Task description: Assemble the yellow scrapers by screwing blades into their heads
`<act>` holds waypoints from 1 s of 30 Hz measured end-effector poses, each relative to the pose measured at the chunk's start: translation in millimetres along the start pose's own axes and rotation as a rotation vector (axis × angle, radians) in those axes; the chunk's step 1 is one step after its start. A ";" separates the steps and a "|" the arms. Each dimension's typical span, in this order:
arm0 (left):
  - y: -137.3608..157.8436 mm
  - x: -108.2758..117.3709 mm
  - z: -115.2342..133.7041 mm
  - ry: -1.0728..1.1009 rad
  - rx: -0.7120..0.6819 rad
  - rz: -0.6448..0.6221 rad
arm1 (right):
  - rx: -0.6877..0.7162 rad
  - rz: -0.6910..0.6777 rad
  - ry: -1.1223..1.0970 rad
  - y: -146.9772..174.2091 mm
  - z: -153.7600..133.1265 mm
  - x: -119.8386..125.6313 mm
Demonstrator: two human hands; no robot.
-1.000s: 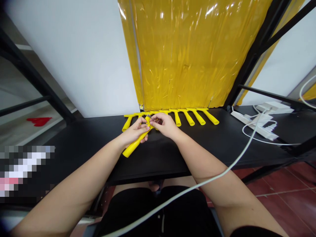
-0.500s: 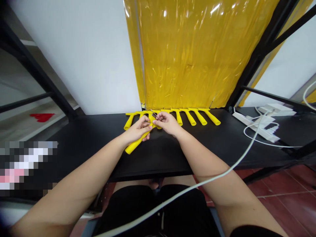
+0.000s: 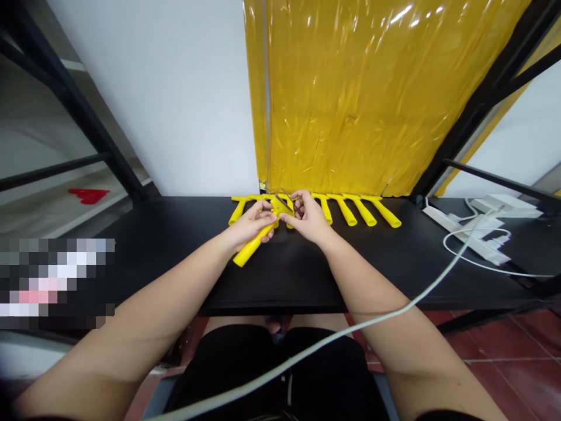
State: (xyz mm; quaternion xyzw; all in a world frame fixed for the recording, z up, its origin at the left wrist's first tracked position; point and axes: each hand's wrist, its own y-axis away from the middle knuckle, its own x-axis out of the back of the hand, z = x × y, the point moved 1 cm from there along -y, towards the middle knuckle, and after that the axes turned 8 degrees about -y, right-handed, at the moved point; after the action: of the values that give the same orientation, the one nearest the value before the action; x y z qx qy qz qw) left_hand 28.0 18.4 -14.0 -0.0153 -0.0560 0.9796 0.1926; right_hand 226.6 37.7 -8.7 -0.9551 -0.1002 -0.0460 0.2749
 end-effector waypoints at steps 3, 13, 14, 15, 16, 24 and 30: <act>-3.0 7.9 3.1 0.054 -0.026 0.105 | -0.002 0.017 0.041 -1.3 4.0 5.7; -6.5 20.4 7.2 0.096 -0.030 0.225 | -0.043 -0.024 0.053 -7.2 15.6 23.6; -7.1 21.0 6.6 0.097 -0.033 0.230 | -0.051 -0.014 0.063 -7.4 14.4 25.0; -7.6 21.7 6.0 0.098 -0.036 0.231 | -0.043 -0.002 0.095 -7.7 13.2 26.7; -8.1 22.4 5.6 0.098 -0.041 0.231 | -0.023 0.010 0.138 -8.1 12.3 28.3; -9.4 26.9 5.6 0.099 -0.054 0.225 | 0.002 0.065 0.156 -7.1 13.0 30.7; -9.0 27.8 5.7 0.103 -0.037 0.230 | 0.132 0.039 0.239 -1.2 -0.1 23.5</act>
State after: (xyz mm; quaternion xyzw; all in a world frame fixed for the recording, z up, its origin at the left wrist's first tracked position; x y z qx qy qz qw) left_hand 5.4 36.6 -7.5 -0.0755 -0.0618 0.9919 0.0811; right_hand 249.3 42.5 -4.6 -0.9244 -0.0510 -0.1474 0.3481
